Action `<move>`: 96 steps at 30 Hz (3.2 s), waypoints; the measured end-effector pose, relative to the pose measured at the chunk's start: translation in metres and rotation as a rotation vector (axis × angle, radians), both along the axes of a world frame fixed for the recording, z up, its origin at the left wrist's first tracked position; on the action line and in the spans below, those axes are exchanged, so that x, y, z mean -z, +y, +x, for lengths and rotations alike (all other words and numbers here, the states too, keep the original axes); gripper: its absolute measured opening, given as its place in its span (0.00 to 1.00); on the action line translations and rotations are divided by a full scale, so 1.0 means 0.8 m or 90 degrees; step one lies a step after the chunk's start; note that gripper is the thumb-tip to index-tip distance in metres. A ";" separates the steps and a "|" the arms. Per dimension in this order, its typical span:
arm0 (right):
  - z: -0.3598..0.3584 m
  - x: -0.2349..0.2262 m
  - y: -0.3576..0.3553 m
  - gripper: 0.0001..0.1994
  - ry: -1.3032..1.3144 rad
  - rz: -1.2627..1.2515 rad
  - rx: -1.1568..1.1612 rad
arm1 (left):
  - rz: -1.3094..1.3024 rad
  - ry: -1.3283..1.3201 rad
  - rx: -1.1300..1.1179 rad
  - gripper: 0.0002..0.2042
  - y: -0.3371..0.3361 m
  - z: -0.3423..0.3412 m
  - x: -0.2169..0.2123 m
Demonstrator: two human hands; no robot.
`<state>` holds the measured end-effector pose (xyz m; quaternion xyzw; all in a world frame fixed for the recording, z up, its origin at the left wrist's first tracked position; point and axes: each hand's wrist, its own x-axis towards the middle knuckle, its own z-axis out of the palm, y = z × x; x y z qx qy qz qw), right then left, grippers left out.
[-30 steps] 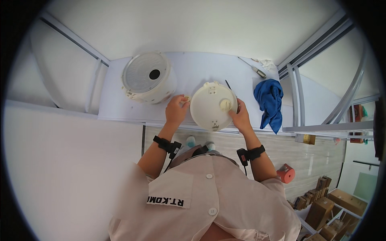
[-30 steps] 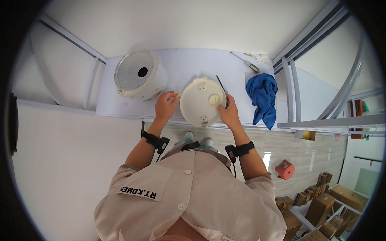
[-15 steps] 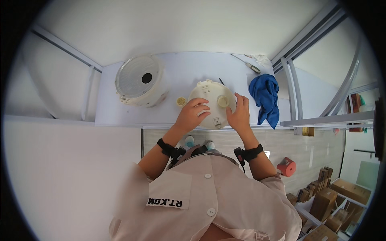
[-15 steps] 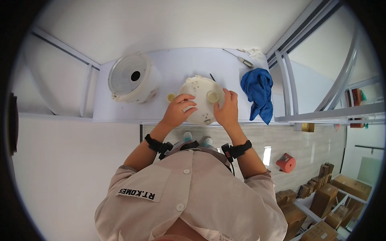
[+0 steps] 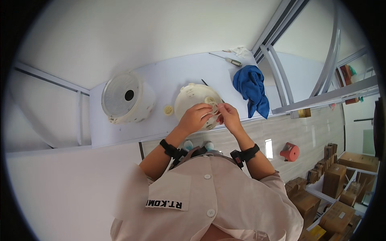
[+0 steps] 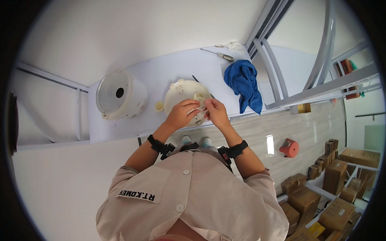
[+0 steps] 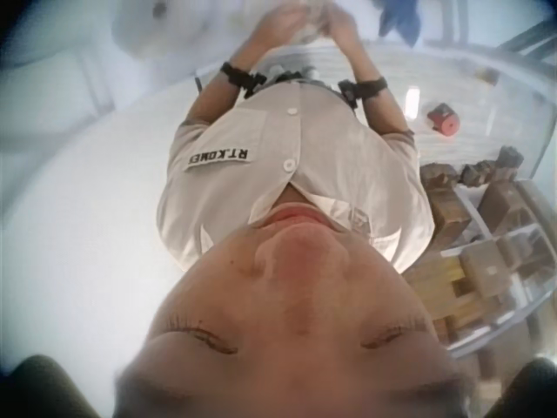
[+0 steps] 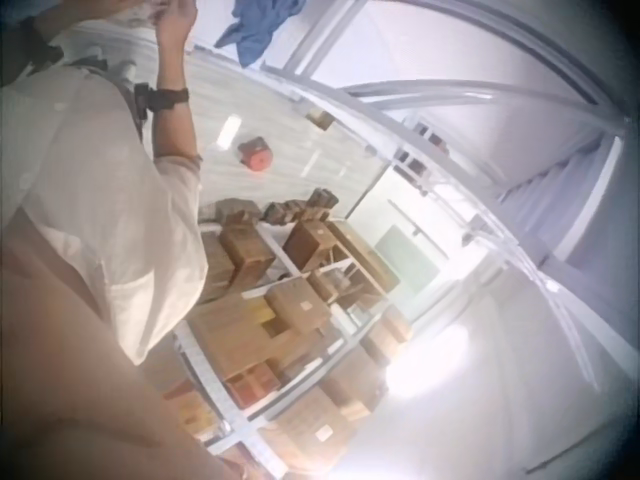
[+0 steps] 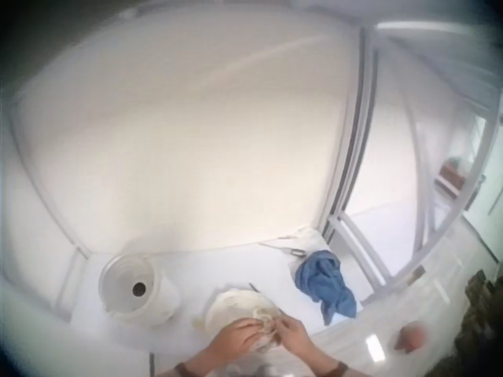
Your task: The person uses a screwdriver to fasten screws into a white plastic appliance component, then attaches a circular plastic part to the main body. The person handles the component and screwdriver throughout the process.
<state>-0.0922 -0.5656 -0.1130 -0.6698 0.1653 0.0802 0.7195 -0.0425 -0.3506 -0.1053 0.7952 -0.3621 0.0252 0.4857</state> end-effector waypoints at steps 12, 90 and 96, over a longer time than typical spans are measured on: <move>0.032 0.003 0.001 0.12 -0.132 -0.473 -0.024 | -0.074 0.211 -0.123 0.12 -0.014 0.035 0.026; 0.093 -0.002 0.032 0.21 -0.034 -0.520 -0.016 | -0.064 0.478 -0.220 0.12 -0.007 0.060 0.061; 0.100 0.011 0.024 0.23 -0.101 -0.368 -0.018 | -0.087 0.475 -0.265 0.12 -0.011 0.051 0.061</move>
